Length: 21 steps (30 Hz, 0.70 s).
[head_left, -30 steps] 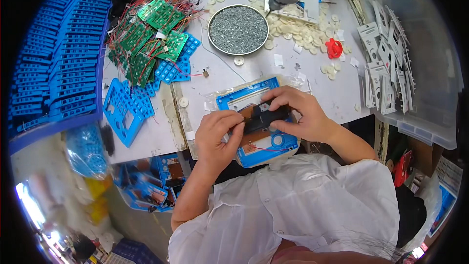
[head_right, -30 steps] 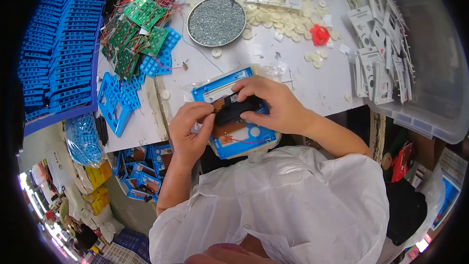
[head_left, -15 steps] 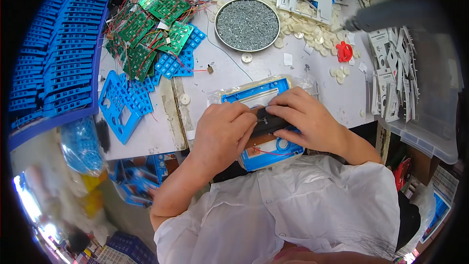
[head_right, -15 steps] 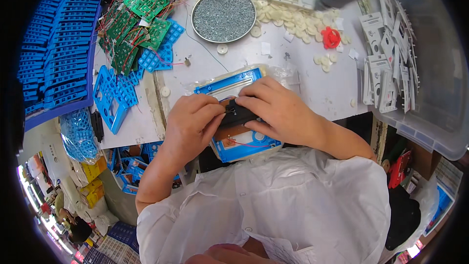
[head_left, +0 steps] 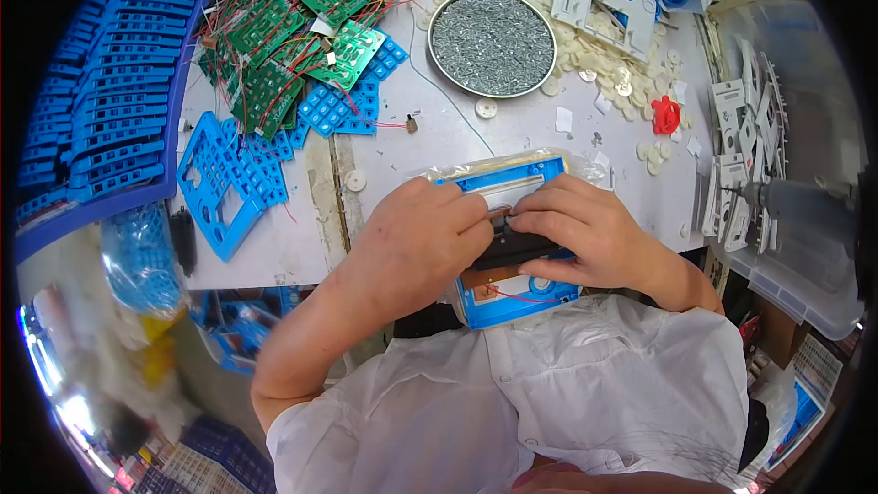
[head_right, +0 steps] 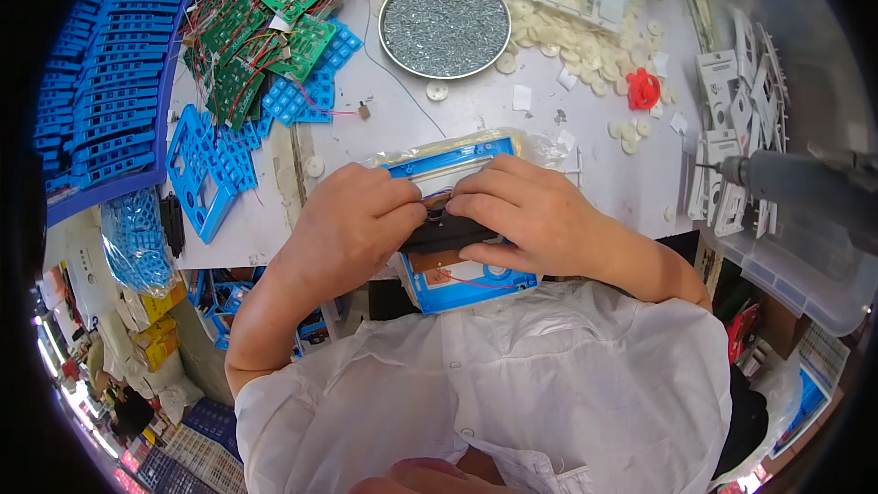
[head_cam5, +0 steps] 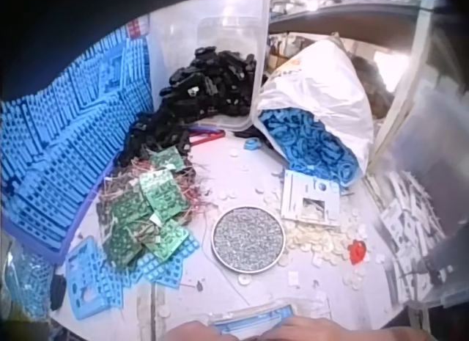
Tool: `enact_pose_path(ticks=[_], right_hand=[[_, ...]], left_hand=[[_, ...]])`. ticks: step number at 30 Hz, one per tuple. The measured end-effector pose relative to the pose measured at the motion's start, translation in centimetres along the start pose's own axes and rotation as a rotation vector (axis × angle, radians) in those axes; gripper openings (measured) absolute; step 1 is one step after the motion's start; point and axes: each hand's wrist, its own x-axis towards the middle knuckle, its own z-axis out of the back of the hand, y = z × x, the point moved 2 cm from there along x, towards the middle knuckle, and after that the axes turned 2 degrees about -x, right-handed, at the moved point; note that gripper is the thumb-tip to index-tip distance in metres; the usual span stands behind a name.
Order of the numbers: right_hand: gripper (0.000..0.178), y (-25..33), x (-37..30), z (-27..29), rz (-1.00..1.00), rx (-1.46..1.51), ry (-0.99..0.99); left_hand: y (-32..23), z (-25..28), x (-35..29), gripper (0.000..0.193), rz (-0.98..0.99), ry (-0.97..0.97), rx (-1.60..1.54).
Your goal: Assembling a small circuit board into a plastic housing and applying sealant with a handheld tool.
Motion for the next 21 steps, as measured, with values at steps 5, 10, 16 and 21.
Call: enact_pose_path(ticks=[5,10,16,21], right_hand=[[0.044,0.1,0.4,-0.3,0.043,-0.019,-0.038],[0.044,-0.6,0.5,-0.3,0.060,0.038,0.007],[0.047,-1.2,0.3,-0.4,0.087,0.097,0.038],[0.048,-2.0,-0.6,-0.7,0.103,0.125,0.022]], left_hand=[[0.3,0.4,-0.4,0.014,-0.023,-0.020,-0.012],[0.6,0.1,-0.5,0.011,-0.033,-0.012,-0.040],[0.6,-0.1,0.0,0.009,-0.063,-0.017,-0.073],[0.6,0.1,0.4,0.009,-0.075,-0.033,-0.087]])
